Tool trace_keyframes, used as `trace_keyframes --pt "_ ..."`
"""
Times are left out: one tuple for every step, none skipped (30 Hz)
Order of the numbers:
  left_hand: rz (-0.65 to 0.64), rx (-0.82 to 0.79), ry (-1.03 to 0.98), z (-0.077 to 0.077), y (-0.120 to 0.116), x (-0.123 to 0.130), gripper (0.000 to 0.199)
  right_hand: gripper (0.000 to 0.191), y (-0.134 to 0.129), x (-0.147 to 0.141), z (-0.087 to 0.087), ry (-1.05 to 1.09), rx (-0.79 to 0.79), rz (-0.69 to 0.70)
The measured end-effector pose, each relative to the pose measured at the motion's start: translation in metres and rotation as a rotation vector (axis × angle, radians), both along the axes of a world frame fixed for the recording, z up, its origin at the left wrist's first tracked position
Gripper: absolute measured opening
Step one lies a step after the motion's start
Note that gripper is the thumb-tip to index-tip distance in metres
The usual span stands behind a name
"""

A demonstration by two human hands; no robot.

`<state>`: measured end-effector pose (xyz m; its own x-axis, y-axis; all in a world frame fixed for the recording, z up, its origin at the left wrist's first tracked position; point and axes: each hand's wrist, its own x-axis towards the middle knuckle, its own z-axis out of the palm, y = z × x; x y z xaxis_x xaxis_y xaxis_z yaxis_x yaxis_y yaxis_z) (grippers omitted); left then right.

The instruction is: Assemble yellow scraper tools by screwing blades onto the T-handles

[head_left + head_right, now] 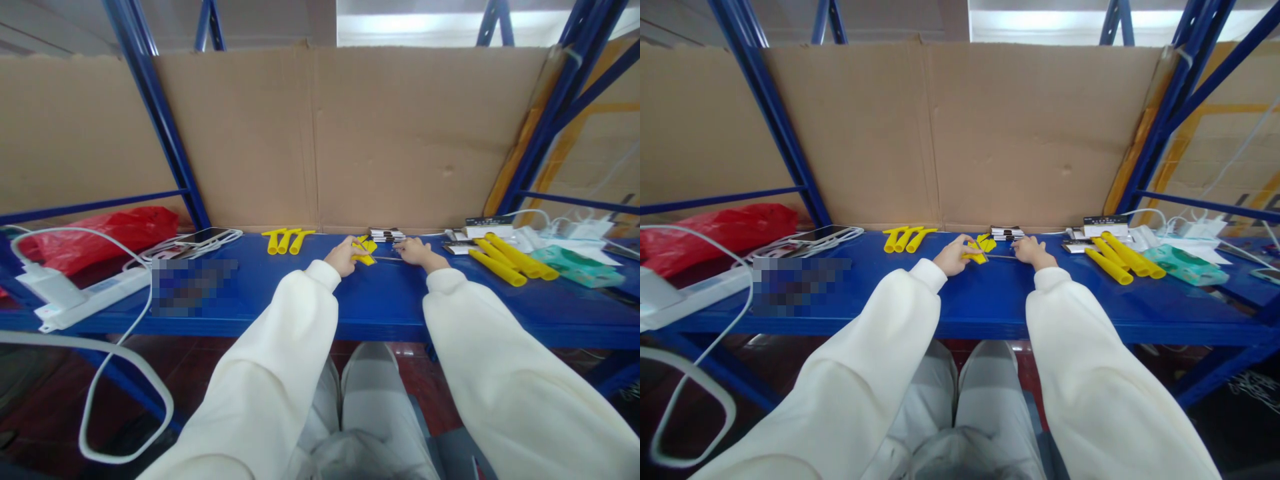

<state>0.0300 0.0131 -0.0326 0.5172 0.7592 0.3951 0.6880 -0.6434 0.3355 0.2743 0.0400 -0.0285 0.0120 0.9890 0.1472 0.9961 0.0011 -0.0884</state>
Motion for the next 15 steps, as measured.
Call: trace_keyframes --pt "0.002 0.007 0.010 -0.0005 0.0005 0.0001 0.038 0.043 -0.0002 -0.0014 -0.0002 -0.015 -0.006 0.002" --pt "0.006 0.015 0.020 -0.0011 0.0012 0.0003 0.038 0.045 -0.0002 -0.0031 -0.0002 -0.030 -0.012 0.001" --pt "0.010 0.024 0.032 -0.0018 0.0020 0.0004 0.037 0.047 -0.0002 -0.0048 -0.0002 -0.042 -0.020 -0.002" --pt "0.015 0.032 0.046 -0.0025 0.0029 0.0005 0.036 0.049 -0.0002 -0.0065 -0.0002 -0.052 -0.031 -0.006" --pt "0.018 0.037 0.061 -0.0032 0.0037 0.0006 0.035 0.051 -0.0004 -0.0079 0.0000 -0.060 -0.043 -0.009" --pt "0.021 0.039 0.072 -0.0037 0.0044 0.0007 0.033 0.052 -0.0006 -0.0091 0.0003 -0.065 -0.053 -0.010" --pt "0.022 0.040 0.078 -0.0041 0.0051 0.0008 0.032 0.053 -0.0010 -0.0100 0.0007 -0.069 -0.063 -0.007" --pt "0.021 0.041 0.078 -0.0044 0.0056 0.0008 0.031 0.054 -0.0015 -0.0105 0.0011 -0.071 -0.068 -0.002" --pt "0.018 0.044 0.074 -0.0045 0.0060 0.0008 0.030 0.053 -0.0019 -0.0108 0.0015 -0.071 -0.066 0.003" --pt "0.015 0.048 0.067 -0.0045 0.0062 0.0008 0.029 0.052 -0.0023 -0.0109 0.0018 -0.068 -0.059 0.010" --pt "0.012 0.051 0.061 -0.0045 0.0064 0.0008 0.029 0.050 -0.0026 -0.0108 0.0021 -0.064 -0.047 0.019" --pt "0.009 0.053 0.056 -0.0044 0.0064 0.0008 0.028 0.047 -0.0026 -0.0106 0.0022 -0.058 -0.029 0.028" --pt "0.008 0.055 0.054 -0.0043 0.0064 0.0009 0.028 0.043 -0.0024 -0.0106 0.0021 -0.050 -0.010 0.038" --pt "0.006 0.057 0.052 -0.0042 0.0064 0.0010 0.028 0.039 -0.0019 -0.0106 0.0019 -0.040 0.010 0.045" --pt "0.004 0.060 0.050 -0.0042 0.0063 0.0012 0.028 0.034 -0.0010 -0.0110 0.0016 -0.028 0.029 0.048"
